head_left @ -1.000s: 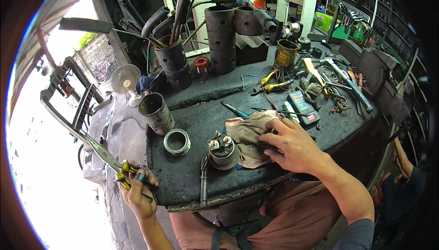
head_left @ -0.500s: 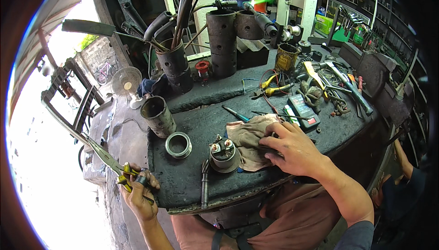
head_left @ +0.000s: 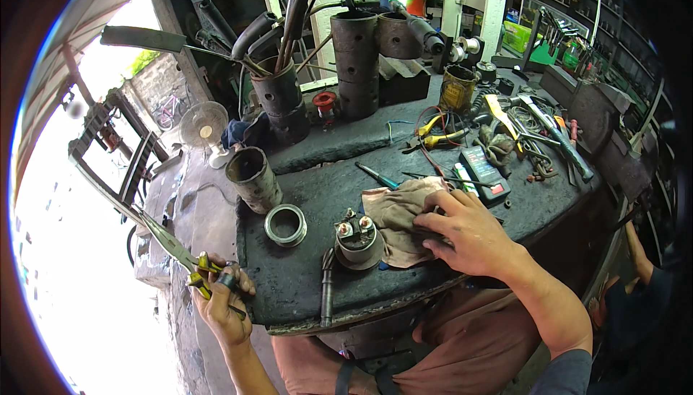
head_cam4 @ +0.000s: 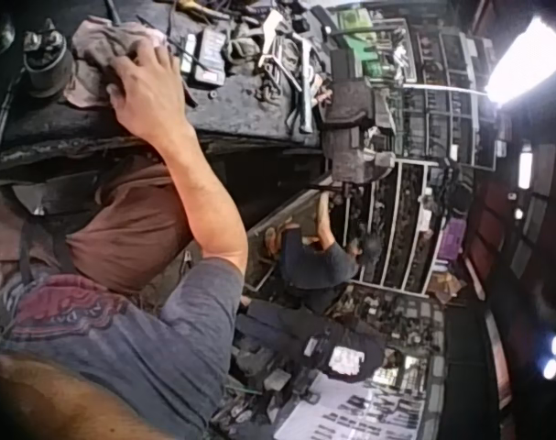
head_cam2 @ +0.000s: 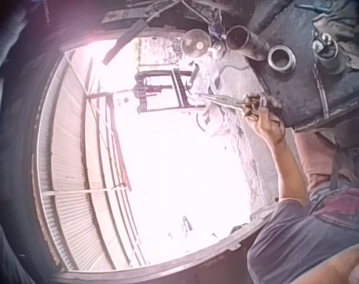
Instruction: The person uses pliers and a soldering iron to work on a small cylindrical electrical component on a cluttered workbench. They repeatedly heat and adjust the component's terminals while occasionally wiping it with a cloth.
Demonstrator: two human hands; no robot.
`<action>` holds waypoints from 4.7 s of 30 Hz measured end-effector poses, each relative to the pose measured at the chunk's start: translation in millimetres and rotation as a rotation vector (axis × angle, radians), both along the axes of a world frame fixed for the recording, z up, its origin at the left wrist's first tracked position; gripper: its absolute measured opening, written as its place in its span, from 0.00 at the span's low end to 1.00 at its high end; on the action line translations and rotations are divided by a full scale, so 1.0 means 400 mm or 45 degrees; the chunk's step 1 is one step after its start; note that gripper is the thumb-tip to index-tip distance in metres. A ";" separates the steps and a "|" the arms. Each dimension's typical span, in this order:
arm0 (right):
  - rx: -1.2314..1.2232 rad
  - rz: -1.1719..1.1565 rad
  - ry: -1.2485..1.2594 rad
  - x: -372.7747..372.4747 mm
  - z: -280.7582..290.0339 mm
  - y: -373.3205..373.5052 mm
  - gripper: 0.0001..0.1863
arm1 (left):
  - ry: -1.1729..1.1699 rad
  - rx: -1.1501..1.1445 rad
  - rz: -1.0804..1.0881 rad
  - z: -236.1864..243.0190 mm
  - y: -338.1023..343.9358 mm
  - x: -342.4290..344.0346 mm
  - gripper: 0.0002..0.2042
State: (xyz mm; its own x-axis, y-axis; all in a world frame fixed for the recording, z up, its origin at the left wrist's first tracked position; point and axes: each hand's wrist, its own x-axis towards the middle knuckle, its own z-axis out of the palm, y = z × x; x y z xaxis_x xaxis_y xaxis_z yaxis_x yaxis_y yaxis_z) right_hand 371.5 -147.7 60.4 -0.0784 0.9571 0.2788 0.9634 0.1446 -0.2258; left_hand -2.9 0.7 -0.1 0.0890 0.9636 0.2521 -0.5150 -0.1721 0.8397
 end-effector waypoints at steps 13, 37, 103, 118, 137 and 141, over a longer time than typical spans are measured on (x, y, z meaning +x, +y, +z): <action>-0.020 -0.001 0.020 0.001 0.002 0.000 0.20 | 0.051 0.008 -0.013 -0.009 0.004 -0.010 0.18; -0.047 -0.011 -0.030 0.001 0.005 -0.002 0.20 | 0.010 -0.012 0.003 0.002 0.004 0.002 0.17; 0.230 -1.027 1.135 0.529 0.229 0.351 0.46 | 0.104 -0.099 0.067 0.021 0.016 0.019 0.10; -0.286 -1.136 -0.835 0.444 0.603 0.171 0.14 | 0.146 -0.090 0.061 0.022 0.009 0.021 0.08; -0.306 -1.253 -0.366 0.532 0.548 0.175 0.24 | 0.097 -0.095 -0.001 0.018 0.018 0.010 0.10; 0.022 -1.141 0.026 0.619 0.469 0.029 0.28 | 0.081 -0.062 -0.021 0.010 0.018 0.014 0.10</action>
